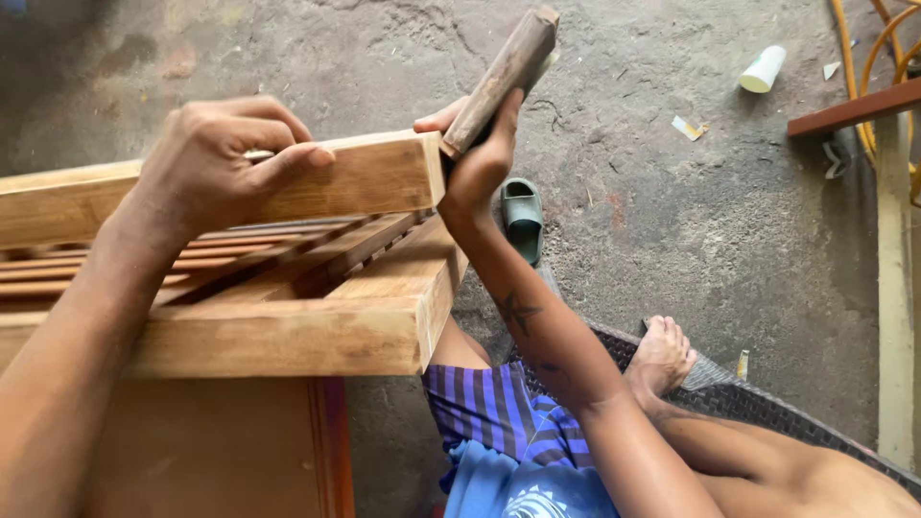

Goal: The person sands the edges and surfaces of a wooden slatted frame using a sanding block. They hold the frame steady with one hand while rubbing the sanding block back and forth along the wood grain.

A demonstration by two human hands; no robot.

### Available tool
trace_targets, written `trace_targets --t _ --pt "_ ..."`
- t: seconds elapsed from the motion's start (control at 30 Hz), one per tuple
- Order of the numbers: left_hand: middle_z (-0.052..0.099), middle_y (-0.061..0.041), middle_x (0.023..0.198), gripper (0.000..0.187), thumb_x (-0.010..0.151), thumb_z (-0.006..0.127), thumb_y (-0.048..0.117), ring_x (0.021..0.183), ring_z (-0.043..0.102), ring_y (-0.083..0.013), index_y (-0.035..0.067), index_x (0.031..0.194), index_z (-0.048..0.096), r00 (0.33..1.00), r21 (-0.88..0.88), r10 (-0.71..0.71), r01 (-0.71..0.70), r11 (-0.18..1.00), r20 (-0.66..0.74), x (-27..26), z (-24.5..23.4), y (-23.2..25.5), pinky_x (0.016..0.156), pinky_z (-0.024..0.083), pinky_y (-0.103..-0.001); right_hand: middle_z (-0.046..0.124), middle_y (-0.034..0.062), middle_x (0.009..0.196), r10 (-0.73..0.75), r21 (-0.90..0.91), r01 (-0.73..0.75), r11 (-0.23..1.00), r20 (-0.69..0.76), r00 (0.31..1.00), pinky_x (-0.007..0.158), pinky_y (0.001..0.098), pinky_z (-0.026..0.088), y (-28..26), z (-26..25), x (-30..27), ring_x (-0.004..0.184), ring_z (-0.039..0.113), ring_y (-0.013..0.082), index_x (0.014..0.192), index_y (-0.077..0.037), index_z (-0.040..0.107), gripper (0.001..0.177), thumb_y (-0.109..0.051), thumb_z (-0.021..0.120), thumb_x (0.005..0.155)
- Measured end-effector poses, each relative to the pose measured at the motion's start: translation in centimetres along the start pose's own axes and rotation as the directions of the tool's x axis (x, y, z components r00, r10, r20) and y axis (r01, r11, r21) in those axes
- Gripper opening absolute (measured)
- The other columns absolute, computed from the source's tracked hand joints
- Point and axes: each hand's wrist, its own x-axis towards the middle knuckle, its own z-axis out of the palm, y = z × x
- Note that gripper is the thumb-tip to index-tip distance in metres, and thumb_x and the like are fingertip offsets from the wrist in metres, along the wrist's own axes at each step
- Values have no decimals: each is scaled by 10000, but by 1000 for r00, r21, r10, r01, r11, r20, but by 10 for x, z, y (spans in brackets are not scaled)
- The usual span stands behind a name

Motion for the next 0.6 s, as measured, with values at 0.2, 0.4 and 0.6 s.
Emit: trace_targets --t 0.2,0.4,0.6 --pt "702 -74 812 467 998 776 445 643 649 -139 39 769 756 997 44 -35 32 999 72 -3 1 4 541 529 -308 646 128 689 26 -133 -9 991 122 992 785 347 521 -2 -12 -5 684 622 237 743 -39 618 745 -531 199 1115" --pt "692 -101 799 432 977 773 394 631 624 -187 -12 828 757 998 23 12 -14 1000 64 -9 -1 30 571 486 -360 597 109 669 111 -2 -112 994 166 980 780 373 523 0 -16 -10 685 618 239 749 -51 584 687 -509 231 1119" --pt "701 -76 777 408 914 760 412 606 639 -173 14 824 778 984 27 -76 72 997 162 -15 0 46 547 489 -352 587 87 704 140 -19 -140 990 228 964 859 387 515 4 -31 -25 753 614 227 841 -72 575 617 -515 247 1119"
